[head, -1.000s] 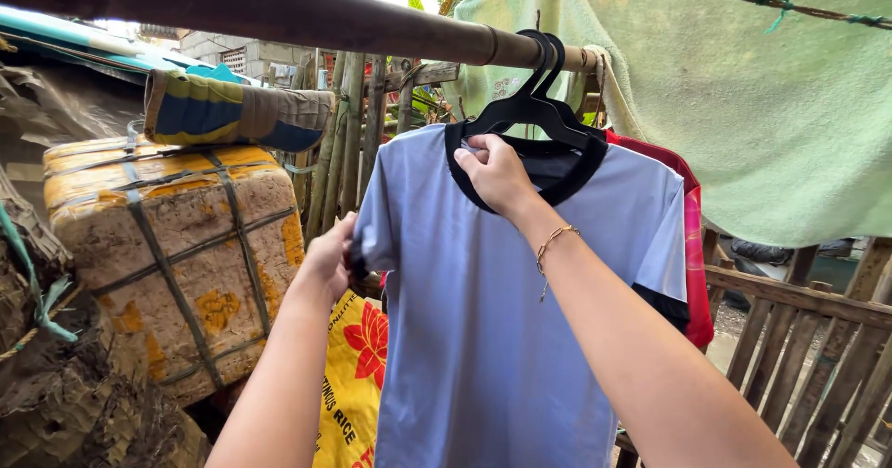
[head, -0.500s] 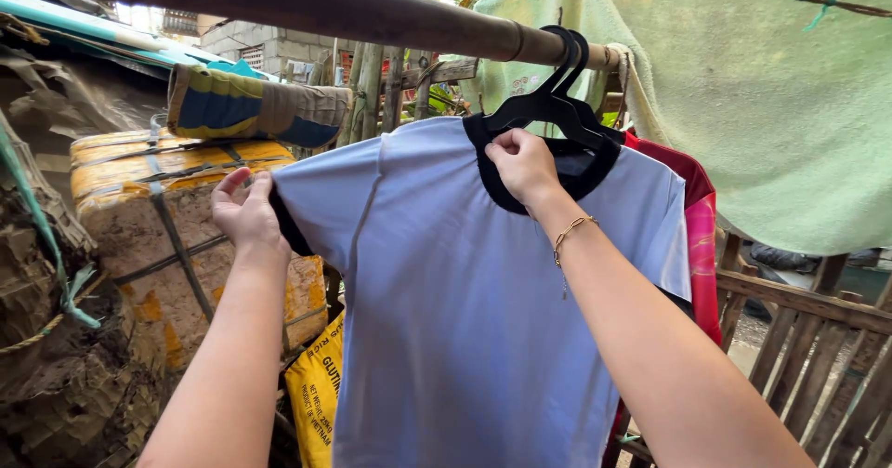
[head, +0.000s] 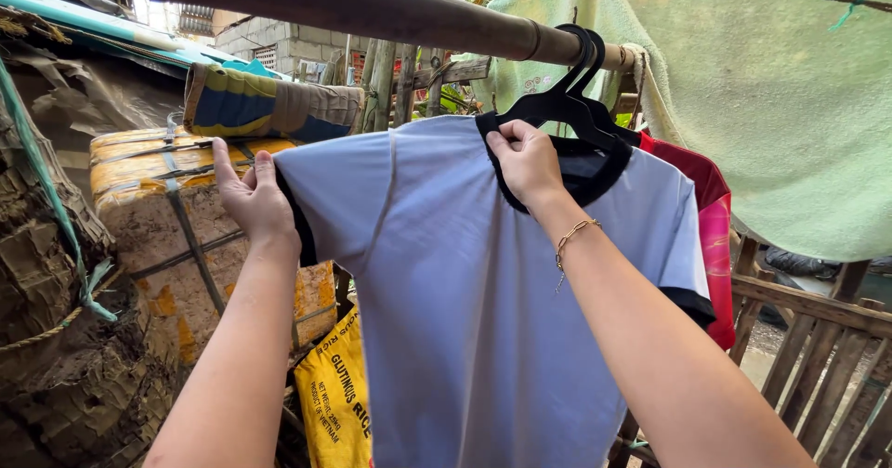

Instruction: Hanging shirts on a rod using plastic hangers

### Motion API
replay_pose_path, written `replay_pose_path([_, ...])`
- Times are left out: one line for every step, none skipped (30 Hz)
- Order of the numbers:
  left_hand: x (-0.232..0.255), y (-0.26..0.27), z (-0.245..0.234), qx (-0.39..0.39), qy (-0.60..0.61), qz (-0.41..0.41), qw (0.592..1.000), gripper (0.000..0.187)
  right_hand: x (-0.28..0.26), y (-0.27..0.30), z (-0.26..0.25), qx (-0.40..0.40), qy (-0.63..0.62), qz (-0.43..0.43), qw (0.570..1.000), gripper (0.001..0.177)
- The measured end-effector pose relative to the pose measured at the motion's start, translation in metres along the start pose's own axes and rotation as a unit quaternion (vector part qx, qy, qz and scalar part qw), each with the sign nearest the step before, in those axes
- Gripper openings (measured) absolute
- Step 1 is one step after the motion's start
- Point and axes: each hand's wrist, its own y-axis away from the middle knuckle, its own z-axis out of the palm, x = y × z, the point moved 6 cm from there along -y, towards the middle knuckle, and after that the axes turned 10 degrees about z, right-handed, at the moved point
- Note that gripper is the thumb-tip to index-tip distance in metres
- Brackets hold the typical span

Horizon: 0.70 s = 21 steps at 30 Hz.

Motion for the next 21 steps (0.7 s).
replay_pose_path([0.002,0.000,0.002,0.000,0.000,0.000,1.000,0.057,-0.001,0.001,0.001,0.000,0.000,0.000,1.000,0.016])
replay_pose_path([0.005,0.001,0.005,0.003,-0.002,0.002,1.000,0.055,-0.002,0.002,0.001,-0.004,-0.013,-0.003,1.000,0.016])
replay_pose_path([0.007,0.001,0.007,0.005,-0.004,0.004,1.000,0.052,-0.002,0.004,0.001,-0.007,-0.026,-0.006,1.000,0.017])
replay_pose_path([0.009,0.003,0.006,0.004,-0.005,0.003,1.000,0.052,-0.002,0.004,0.001,-0.007,-0.025,-0.004,1.000,0.017])
replay_pose_path([0.012,0.005,0.005,0.010,-0.008,0.005,1.000,0.052,-0.002,0.005,0.002,-0.012,-0.022,-0.008,1.000,0.017])
replay_pose_path([0.015,0.007,0.005,0.016,-0.009,0.007,1.000,0.052,-0.003,0.006,0.001,-0.015,-0.018,-0.013,1.000,0.018])
replay_pose_path([0.008,0.004,0.004,0.014,-0.009,0.006,1.000,0.052,-0.005,0.011,-0.007,-0.014,-0.018,-0.012,1.000,0.018])
replay_pose_path([0.002,0.001,0.002,0.029,-0.017,0.017,0.999,0.053,-0.007,0.017,-0.017,-0.003,0.027,-0.020,0.999,0.018])
replay_pose_path([-0.004,-0.001,0.000,0.044,-0.025,0.027,0.998,0.053,-0.010,0.023,-0.027,0.007,0.071,-0.029,0.997,0.019])
replay_pose_path([0.007,0.003,0.001,0.041,-0.024,0.026,0.999,0.053,-0.012,0.030,-0.040,0.010,0.072,-0.027,0.997,0.019])
replay_pose_path([0.018,0.007,0.002,0.042,-0.040,0.026,0.998,0.050,-0.017,0.039,-0.057,0.058,0.100,-0.047,0.992,0.015])
replay_pose_path([0.028,0.011,0.004,0.042,-0.056,0.025,0.997,0.046,-0.023,0.048,-0.075,0.105,0.128,-0.066,0.984,0.012])
replay_pose_path([0.032,0.015,0.009,0.040,-0.054,0.023,0.997,0.046,-0.018,0.049,-0.088,0.108,0.130,-0.065,0.984,0.012])
replay_pose_path([0.036,0.020,0.013,0.050,-0.059,0.028,0.997,0.045,-0.015,0.051,-0.104,0.143,0.142,-0.087,0.976,0.013])
replay_pose_path([0.041,0.024,0.017,0.060,-0.064,0.033,0.996,0.044,-0.013,0.054,-0.120,0.177,0.154,-0.108,0.966,0.014])
replay_pose_path([0.046,0.032,0.024,0.058,-0.061,0.031,0.996,0.044,-0.008,0.056,-0.130,0.180,0.157,-0.107,0.965,0.014])
replay_pose_path([0.053,0.040,0.033,0.043,-0.143,0.035,0.988,0.037,-0.005,0.059,-0.141,0.203,0.173,-0.121,0.956,0.015])
replay_pose_path([0.059,0.049,0.042,0.026,-0.224,0.039,0.973,0.032,-0.002,0.063,-0.154,0.226,0.189,-0.135,0.946,0.018])
replay_pose_path([0.071,0.063,0.052,0.023,-0.220,0.037,0.974,0.032,-0.004,0.073,-0.163,0.230,0.193,-0.133,0.945,0.018])
replay_pose_path([0.086,0.077,0.066,-0.007,-0.234,0.056,0.971,0.029,-0.004,0.081,-0.171,0.226,0.203,-0.126,0.944,0.022])
replay_pose_path([0.101,0.091,0.079,-0.036,-0.247,0.076,0.965,0.025,-0.005,0.090,-0.179,0.223,0.212,-0.118,0.944,0.027])
